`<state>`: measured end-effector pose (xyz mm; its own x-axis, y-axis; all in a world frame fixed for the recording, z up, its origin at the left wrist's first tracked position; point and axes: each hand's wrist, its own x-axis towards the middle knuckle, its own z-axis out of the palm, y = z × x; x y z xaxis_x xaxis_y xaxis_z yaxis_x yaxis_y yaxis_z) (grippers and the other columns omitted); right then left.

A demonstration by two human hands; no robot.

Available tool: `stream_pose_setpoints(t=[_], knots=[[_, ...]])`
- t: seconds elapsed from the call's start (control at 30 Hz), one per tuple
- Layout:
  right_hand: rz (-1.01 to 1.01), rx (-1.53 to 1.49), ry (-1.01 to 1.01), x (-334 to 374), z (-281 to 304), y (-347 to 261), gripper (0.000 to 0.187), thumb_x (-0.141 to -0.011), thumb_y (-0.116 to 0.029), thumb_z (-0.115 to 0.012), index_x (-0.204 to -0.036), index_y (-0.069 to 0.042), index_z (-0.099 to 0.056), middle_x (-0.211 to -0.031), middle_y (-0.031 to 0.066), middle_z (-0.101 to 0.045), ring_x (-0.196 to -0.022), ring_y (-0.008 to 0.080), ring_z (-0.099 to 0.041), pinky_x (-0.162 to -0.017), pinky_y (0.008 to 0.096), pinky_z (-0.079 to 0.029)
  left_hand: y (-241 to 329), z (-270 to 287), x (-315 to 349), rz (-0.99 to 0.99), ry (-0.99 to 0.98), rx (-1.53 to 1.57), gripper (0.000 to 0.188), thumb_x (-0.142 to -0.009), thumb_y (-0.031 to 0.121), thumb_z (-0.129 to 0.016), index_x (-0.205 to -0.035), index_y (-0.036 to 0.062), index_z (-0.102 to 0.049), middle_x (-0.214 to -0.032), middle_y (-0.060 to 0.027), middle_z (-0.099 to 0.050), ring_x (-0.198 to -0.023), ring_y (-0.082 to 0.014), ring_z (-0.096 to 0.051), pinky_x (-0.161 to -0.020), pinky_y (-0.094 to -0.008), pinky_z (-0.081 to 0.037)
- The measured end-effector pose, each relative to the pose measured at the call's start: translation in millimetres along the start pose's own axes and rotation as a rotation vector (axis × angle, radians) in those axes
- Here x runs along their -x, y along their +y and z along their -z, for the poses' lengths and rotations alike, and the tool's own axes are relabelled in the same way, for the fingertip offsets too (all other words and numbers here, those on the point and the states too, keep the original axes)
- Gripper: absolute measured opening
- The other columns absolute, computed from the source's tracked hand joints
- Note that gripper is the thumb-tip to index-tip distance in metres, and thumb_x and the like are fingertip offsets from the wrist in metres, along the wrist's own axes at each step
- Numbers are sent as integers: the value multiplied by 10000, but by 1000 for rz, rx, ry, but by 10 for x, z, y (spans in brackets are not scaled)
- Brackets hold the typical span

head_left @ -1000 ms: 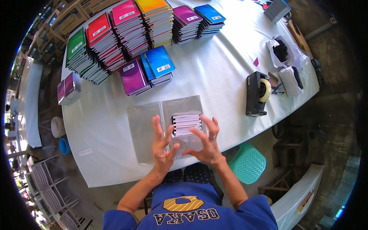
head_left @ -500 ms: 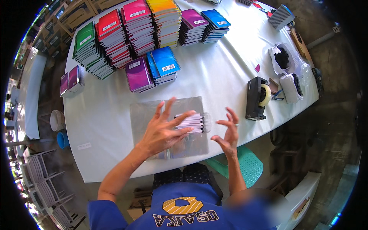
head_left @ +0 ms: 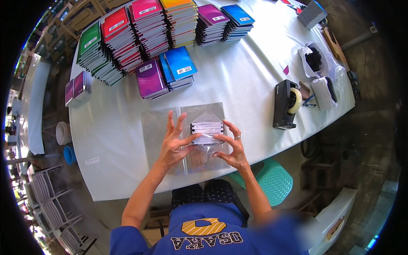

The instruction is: The person stacks spiral notebooks, places them into a clear plastic sleeve, and seals the package with tape from a dispenser.

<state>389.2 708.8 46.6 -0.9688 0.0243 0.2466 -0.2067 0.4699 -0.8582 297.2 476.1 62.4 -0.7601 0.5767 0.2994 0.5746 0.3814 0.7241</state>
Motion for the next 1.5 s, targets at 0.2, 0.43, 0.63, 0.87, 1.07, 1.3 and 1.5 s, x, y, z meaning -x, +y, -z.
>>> stream_pose_setpoints(t=[0.2,0.43,0.63,0.87,1.07,1.3,1.5], knots=[[33,-12,99,-66,-218,-65,601,-577,-182,-891,-1138,-173,-674,-1477,158,-332,-1392,355,-302,-1132,478,-315,29,-131,-4,59,48,173,638,-609,54,-824,-1168,336,-696,-1586,-67,-241,-1479,-364,-79,-1170,-481,-232],[-21,-166,171,-225,-152,-231,284,-672,-36,-806,-928,-132,-729,-1382,136,-465,-1280,321,-448,-1039,411,-408,20,-68,-81,33,1,110,516,-643,160,-838,-1127,296,-721,-1578,-86,-260,-1484,-344,-76,-1169,-483,-217],[-190,-169,102,-360,-31,-274,176,-709,-109,-807,-868,-103,-731,-1171,104,-614,-1031,252,-599,-966,398,-401,78,103,-308,-32,-87,-64,384,-689,263,-826,-1065,282,-749,-1535,0,-363,-1477,-347,-98,-1169,-474,-224],[-202,-30,64,-553,75,-293,178,-711,-179,-820,-814,-87,-709,-1016,43,-665,-919,181,-615,-902,354,-379,87,90,-541,-77,-66,23,533,-690,255,-832,-1203,257,-686,-1509,-37,-406,-1452,-324,-222,-1150,-440,-275],[-543,-379,-92,-726,147,-259,282,-648,-84,-827,-913,-45,-738,-883,10,-607,-859,144,-568,-759,272,-426,-266,147,-809,312,-388,541,531,-761,260,-800,-1238,83,-650,-1451,-146,-466,-1368,-258,-407,-1090,-351,-356],[-510,-612,-129,-740,146,-235,183,-677,-19,-777,-858,-47,-763,-866,-3,-559,-865,139,-535,-775,292,-484,-311,170,-941,395,-783,840,393,-801,215,-749,-1159,62,-691,-1299,-116,-612,-1298,-271,-496,-1058,-371,-381],[-387,-362,-46,-667,157,-271,151,-709,-45,-769,-839,-122,-782,-949,23,-596,-891,159,-559,-838,330,-474,70,409,-933,-151,-822,-69,725,-753,353,-765,-1380,97,-507,-1489,-27,-420,-1444,-354,-221,-1123,-575,-229]])
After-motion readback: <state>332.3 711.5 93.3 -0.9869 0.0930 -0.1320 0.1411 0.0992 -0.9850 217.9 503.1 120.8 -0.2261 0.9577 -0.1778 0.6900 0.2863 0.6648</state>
